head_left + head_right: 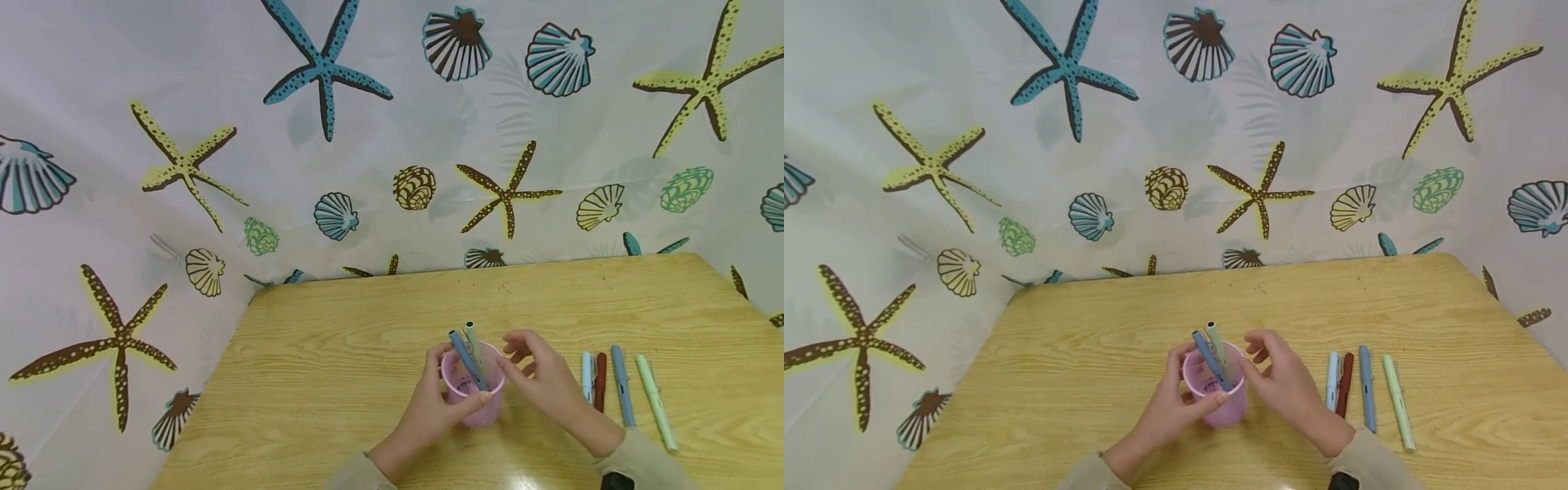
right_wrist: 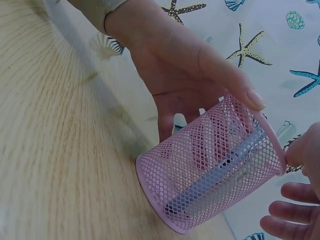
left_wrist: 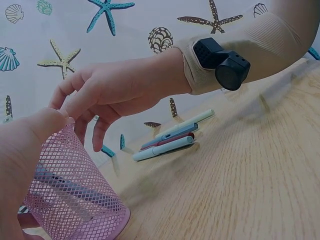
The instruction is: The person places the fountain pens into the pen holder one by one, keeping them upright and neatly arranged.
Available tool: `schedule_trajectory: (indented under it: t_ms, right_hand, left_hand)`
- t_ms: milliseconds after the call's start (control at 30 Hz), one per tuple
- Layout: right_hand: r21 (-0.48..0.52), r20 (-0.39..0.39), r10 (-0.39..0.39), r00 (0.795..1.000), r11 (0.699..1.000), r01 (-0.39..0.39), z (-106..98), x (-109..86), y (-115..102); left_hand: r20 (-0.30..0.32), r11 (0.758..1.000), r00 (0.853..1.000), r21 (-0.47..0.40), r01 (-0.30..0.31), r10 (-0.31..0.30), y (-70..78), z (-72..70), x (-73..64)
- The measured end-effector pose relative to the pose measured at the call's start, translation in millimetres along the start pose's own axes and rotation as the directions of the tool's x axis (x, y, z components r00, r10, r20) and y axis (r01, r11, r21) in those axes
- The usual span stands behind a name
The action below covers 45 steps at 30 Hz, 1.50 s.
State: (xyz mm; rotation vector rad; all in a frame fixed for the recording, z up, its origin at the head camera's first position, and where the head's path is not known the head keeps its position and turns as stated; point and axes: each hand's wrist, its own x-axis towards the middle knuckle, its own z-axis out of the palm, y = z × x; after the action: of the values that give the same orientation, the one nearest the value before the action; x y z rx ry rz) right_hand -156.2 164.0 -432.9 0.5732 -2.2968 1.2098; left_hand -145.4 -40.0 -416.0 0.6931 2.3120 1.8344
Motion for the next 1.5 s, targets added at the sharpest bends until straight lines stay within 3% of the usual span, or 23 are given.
schedule_trajectory:
  t_ms: [567,867,1167,1333,1500]
  right_hand:
    - [-0.045,0.024,0.116,0.993,0.992,-0.115,-14,-6.2,7]
    - [-0.075,0.051,0.216,0.975,0.974,-0.212,-25,-11.8,13]
    - [-0.110,-0.003,0.175,0.985,0.979,-0.174,-37,-18.5,17]
    - [-0.097,0.012,0.204,0.979,0.975,-0.202,-45,-21.1,18]
    - [-0.103,0.017,0.228,0.973,0.969,-0.225,-54,-22.9,21]
  left_hand:
    - [-0.005,1.000,1.000,-0.002,0.014,-0.014,2.4,-0.7,-0.9]
    - [0.001,1.000,1.000,-0.005,0.026,-0.026,1.8,-1.1,-0.6]
    - [0.002,0.999,0.999,-0.017,0.032,-0.032,-0.2,-0.5,-0.9]
    - [0.002,0.998,0.998,-0.010,0.055,-0.055,-0.8,-0.8,-0.5]
    - [0.009,0.999,1.000,-0.011,0.030,-0.030,-1.5,-1.1,0.0]
